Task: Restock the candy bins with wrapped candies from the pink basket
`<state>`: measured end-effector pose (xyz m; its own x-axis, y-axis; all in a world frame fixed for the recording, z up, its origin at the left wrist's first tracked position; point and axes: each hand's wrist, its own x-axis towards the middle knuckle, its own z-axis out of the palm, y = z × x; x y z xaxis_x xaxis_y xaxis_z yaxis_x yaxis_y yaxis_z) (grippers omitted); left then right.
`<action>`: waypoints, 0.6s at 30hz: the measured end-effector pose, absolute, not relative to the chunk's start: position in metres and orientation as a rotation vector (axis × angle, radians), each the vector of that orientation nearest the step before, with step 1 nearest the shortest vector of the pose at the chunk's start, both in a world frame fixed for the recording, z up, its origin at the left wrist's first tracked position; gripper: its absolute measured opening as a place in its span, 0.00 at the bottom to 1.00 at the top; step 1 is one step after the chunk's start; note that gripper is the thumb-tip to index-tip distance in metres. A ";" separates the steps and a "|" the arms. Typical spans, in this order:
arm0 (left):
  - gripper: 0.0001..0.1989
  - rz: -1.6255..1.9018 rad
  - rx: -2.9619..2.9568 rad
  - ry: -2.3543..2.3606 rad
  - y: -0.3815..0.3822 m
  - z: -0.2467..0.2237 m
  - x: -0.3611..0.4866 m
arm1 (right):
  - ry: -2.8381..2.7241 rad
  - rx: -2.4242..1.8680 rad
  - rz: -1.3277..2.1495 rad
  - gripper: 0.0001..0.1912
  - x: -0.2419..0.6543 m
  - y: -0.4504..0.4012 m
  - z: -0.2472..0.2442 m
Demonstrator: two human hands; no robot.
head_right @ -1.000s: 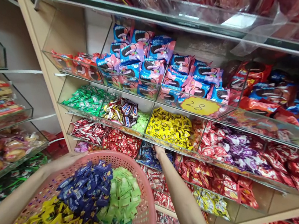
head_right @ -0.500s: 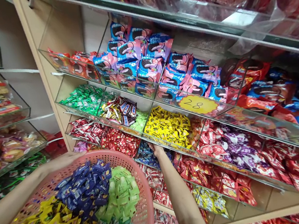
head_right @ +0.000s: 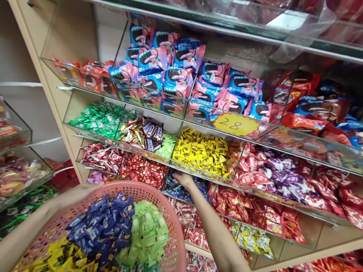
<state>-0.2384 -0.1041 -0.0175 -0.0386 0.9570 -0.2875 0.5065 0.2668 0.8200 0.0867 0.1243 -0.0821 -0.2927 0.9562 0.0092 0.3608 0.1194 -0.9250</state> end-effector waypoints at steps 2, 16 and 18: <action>0.29 0.653 1.369 1.674 -0.104 -0.019 -0.239 | -1.888 -1.351 1.025 0.09 0.093 0.121 -0.080; 0.28 0.665 1.360 1.676 -0.104 -0.020 -0.248 | -2.499 -1.356 0.351 0.14 0.118 0.082 -0.090; 0.29 0.660 1.360 1.687 -0.105 -0.020 -0.248 | -2.508 -1.300 0.332 0.11 0.120 0.083 -0.087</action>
<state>-0.2481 -0.1046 -0.0199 -0.0489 0.9572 -0.2854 0.5094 0.2697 0.8172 0.1202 0.0825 -0.0869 -0.5478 0.8223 0.1539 0.7540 0.5650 -0.3351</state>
